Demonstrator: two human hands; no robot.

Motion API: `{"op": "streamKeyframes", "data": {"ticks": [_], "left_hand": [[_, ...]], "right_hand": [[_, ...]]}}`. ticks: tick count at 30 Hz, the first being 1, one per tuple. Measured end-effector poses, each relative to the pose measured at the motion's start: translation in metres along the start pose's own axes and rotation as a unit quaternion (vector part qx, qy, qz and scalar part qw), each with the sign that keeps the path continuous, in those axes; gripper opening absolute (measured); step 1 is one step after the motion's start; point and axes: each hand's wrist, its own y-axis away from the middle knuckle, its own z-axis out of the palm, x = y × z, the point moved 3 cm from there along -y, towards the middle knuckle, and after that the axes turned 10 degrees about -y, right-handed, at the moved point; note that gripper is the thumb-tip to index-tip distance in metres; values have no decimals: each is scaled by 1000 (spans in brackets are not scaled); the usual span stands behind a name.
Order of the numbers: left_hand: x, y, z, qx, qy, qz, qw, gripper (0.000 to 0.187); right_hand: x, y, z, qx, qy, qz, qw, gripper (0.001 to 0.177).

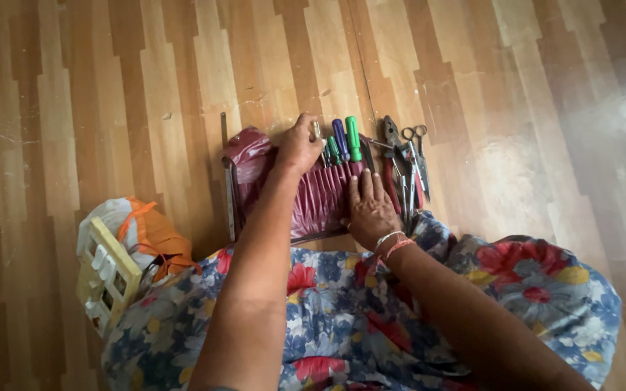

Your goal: The person sits on the floor and organizes various hand tools into a maroon roll-up tool kit. They place screwdrivers, pliers, and scissors into the slots, then fold the kit closed.

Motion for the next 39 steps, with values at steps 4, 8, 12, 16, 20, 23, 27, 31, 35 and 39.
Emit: {"op": "streamKeyframes", "data": {"ticks": [4, 8, 12, 16, 20, 23, 27, 31, 35, 39], "left_hand": [[-4, 10, -2, 21, -85, 55, 995, 48], [-7, 15, -3, 51, -103, 81, 990, 52], [-13, 14, -7, 2, -111, 43, 993, 47], [-9, 8, -5, 0, -110, 49, 993, 40], [-14, 2, -2, 6, -79, 29, 996, 30], [-17, -3, 4, 44, -42, 17, 998, 24], [-22, -4, 12, 44, -65, 26, 997, 25], [-20, 7, 6, 68, -80, 87, 991, 33], [-16, 19, 5, 41, -92, 86, 991, 38], [-15, 29, 4, -15, -119, 65, 991, 50]], "right_hand": [[-2, 2, 2, 2, -11, 2, 1000, 96], [0, 2, 0, -1, -19, 4, 1000, 96], [-4, 0, 0, -11, -25, 8, 1000, 97], [0, 1, 0, 13, -14, -1, 1000, 95], [-2, 1, 2, 29, 1, -16, 999, 98], [-1, 1, 3, 23, -5, -8, 1000, 100], [0, 2, 5, 4, -22, 1, 1000, 99], [-2, 0, 1, -5, -19, 6, 1000, 99], [-1, 0, 1, -16, -14, 12, 1000, 97], [-3, 3, 1, -8, -12, 11, 1000, 97]]}}
